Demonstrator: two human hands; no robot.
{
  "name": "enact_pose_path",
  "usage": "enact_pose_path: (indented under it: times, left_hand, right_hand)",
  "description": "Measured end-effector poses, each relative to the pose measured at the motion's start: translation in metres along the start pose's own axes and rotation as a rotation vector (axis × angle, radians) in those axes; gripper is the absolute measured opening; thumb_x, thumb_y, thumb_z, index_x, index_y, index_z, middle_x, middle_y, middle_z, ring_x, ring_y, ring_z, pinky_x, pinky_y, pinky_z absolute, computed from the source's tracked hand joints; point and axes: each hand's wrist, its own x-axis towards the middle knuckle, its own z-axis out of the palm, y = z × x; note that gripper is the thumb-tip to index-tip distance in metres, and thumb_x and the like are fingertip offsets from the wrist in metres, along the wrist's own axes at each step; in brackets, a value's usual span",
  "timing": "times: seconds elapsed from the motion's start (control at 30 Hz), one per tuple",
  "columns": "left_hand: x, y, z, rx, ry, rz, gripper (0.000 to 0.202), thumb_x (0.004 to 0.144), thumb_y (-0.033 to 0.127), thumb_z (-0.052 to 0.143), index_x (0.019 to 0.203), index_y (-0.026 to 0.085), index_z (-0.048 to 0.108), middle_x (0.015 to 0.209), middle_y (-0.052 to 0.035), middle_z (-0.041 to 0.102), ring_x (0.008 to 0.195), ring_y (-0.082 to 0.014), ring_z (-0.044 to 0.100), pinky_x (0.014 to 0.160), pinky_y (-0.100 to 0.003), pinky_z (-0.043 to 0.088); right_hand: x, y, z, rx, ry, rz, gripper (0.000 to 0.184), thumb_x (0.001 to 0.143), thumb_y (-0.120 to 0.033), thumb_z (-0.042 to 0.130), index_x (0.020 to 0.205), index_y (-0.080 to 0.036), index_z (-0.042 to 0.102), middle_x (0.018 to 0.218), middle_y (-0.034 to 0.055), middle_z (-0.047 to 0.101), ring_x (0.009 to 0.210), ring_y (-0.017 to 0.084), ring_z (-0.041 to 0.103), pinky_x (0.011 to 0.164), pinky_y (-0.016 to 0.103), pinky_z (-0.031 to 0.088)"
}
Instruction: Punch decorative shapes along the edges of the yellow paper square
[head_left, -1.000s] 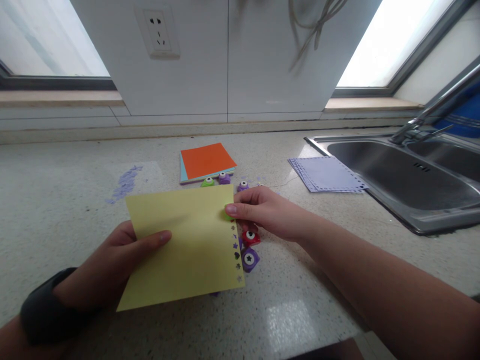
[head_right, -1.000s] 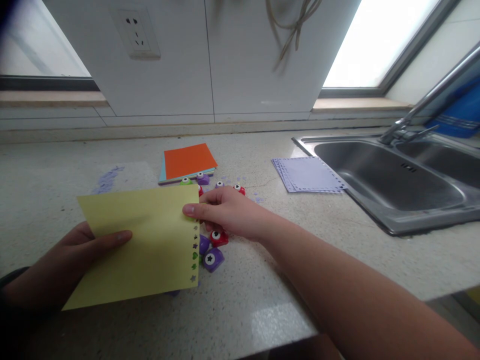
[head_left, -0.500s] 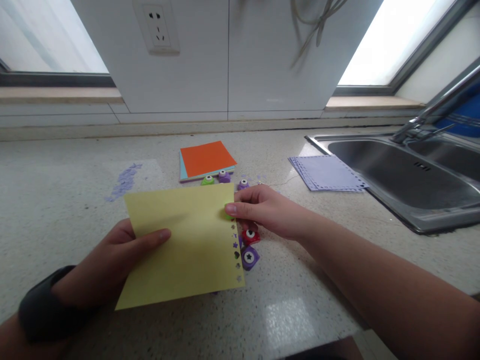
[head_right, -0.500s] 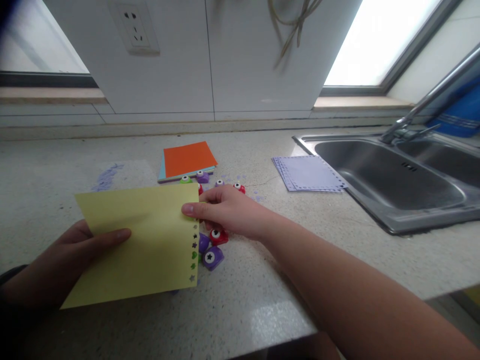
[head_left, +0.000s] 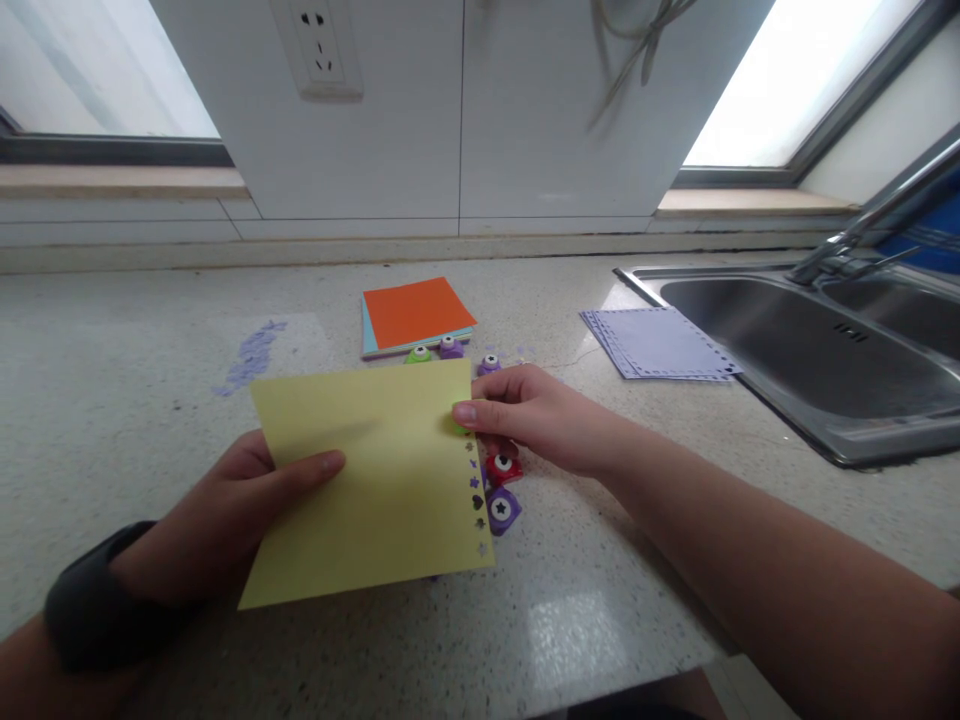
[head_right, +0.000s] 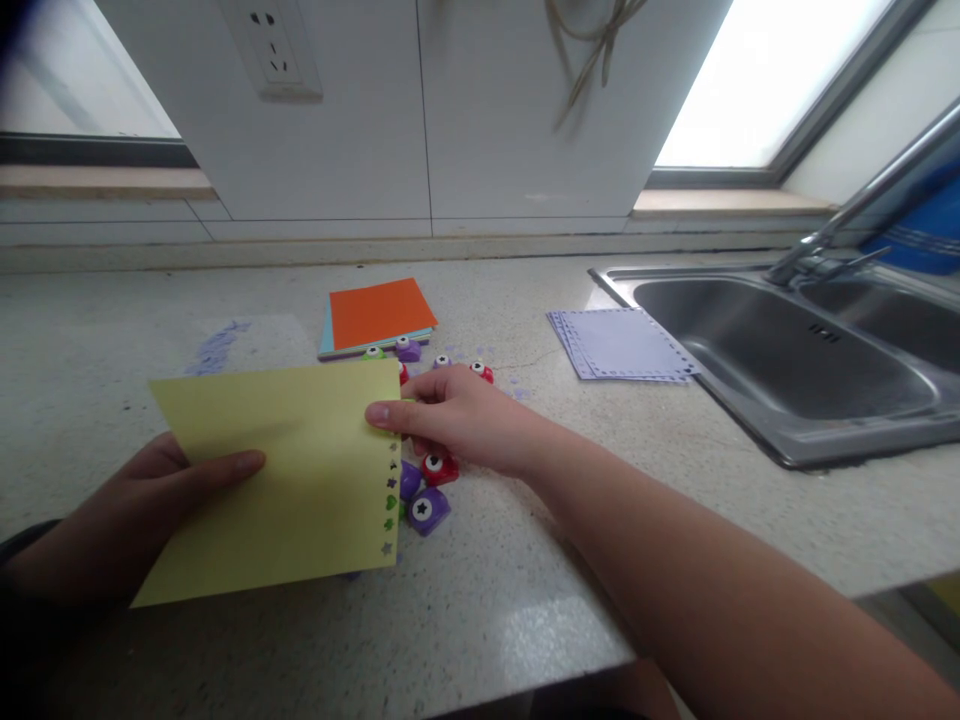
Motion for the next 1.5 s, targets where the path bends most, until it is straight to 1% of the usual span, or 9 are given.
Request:
enact_pose_path:
  times: [0.23, 0.4, 0.6, 0.87, 1.0, 1.17, 1.37, 1.5]
  left_hand:
    - [-0.0002, 0.0007, -0.0010, 0.006, 0.003, -0.004, 0.060, 0.068, 0.030, 0.090, 0.124, 0.021, 0.071, 0.097, -0.0116, 0.083, 0.078, -0.0365, 0.079, 0.062, -0.042, 0.067]
    - [-0.0014, -0.0002, -0.0022, 0.010, 0.019, -0.012, 0.060, 0.069, 0.028, 0.090, 0.125, 0.022, 0.070, 0.095, -0.0101, 0.083, 0.078, -0.0352, 0.079, 0.064, -0.041, 0.067]
    - [0.0004, -0.0010, -0.0031, 0.001, 0.013, -0.012, 0.060, 0.071, 0.028, 0.089, 0.127, 0.024, 0.070, 0.101, -0.0101, 0.082, 0.079, -0.0348, 0.079, 0.066, -0.042, 0.067]
    - [-0.0004, 0.0004, -0.0011, 0.003, 0.022, -0.005, 0.056, 0.067, 0.028, 0.090, 0.121, 0.022, 0.073, 0.094, -0.0102, 0.083, 0.074, -0.0346, 0.079, 0.061, -0.041, 0.067]
    - [0.0006, -0.0006, -0.0017, 0.003, 0.027, -0.002, 0.053, 0.068, 0.027, 0.090, 0.118, 0.022, 0.074, 0.089, -0.0091, 0.083, 0.072, -0.0334, 0.079, 0.060, -0.039, 0.067]
    - [0.0019, -0.0011, -0.0023, -0.017, 0.049, 0.011, 0.052, 0.069, 0.025, 0.089, 0.119, 0.024, 0.074, 0.090, -0.0077, 0.083, 0.077, -0.0336, 0.080, 0.065, -0.041, 0.068]
    - [0.0014, -0.0019, -0.0027, -0.013, 0.053, 0.006, 0.053, 0.070, 0.025, 0.089, 0.121, 0.025, 0.074, 0.089, -0.0072, 0.083, 0.075, -0.0320, 0.080, 0.064, -0.039, 0.068]
    - [0.0016, -0.0021, -0.0041, -0.006, 0.047, -0.002, 0.054, 0.070, 0.027, 0.089, 0.122, 0.025, 0.073, 0.092, -0.0078, 0.083, 0.076, -0.0331, 0.080, 0.064, -0.040, 0.068]
  right_hand:
    - [0.0010, 0.0023, -0.0012, 0.015, -0.014, -0.031, 0.042, 0.087, -0.055, 0.072, 0.078, -0.015, 0.067, 0.062, -0.0016, 0.059, 0.051, 0.008, 0.050, 0.046, 0.023, 0.034]
    - [0.0007, 0.0029, -0.0016, 0.014, -0.009, -0.030, 0.041, 0.087, -0.055, 0.073, 0.078, -0.015, 0.066, 0.062, -0.0016, 0.059, 0.051, 0.008, 0.049, 0.045, 0.022, 0.034]
    - [0.0009, 0.0028, -0.0011, 0.009, -0.011, -0.047, 0.041, 0.087, -0.054, 0.072, 0.077, -0.015, 0.065, 0.063, -0.0012, 0.060, 0.052, 0.009, 0.050, 0.047, 0.023, 0.036]
    - [-0.0002, 0.0028, -0.0017, -0.008, -0.009, -0.046, 0.041, 0.088, -0.054, 0.071, 0.077, -0.015, 0.065, 0.063, -0.0010, 0.060, 0.053, 0.009, 0.051, 0.048, 0.023, 0.036]
    - [0.0001, 0.0029, -0.0019, -0.017, -0.009, -0.043, 0.041, 0.088, -0.054, 0.071, 0.077, -0.015, 0.065, 0.064, -0.0012, 0.060, 0.053, 0.009, 0.050, 0.048, 0.023, 0.036]
    - [-0.0006, 0.0012, -0.0003, -0.050, 0.007, -0.048, 0.041, 0.089, -0.054, 0.070, 0.076, -0.015, 0.064, 0.064, -0.0015, 0.059, 0.054, 0.009, 0.050, 0.049, 0.023, 0.037]
    - [-0.0020, -0.0001, 0.0013, -0.024, 0.015, -0.051, 0.040, 0.088, -0.052, 0.071, 0.075, -0.016, 0.062, 0.064, -0.0015, 0.059, 0.054, 0.009, 0.050, 0.049, 0.023, 0.037]
    - [-0.0024, -0.0012, 0.0016, -0.008, 0.006, -0.056, 0.038, 0.088, -0.051, 0.072, 0.077, -0.015, 0.064, 0.065, -0.0020, 0.058, 0.055, 0.009, 0.050, 0.050, 0.023, 0.038]
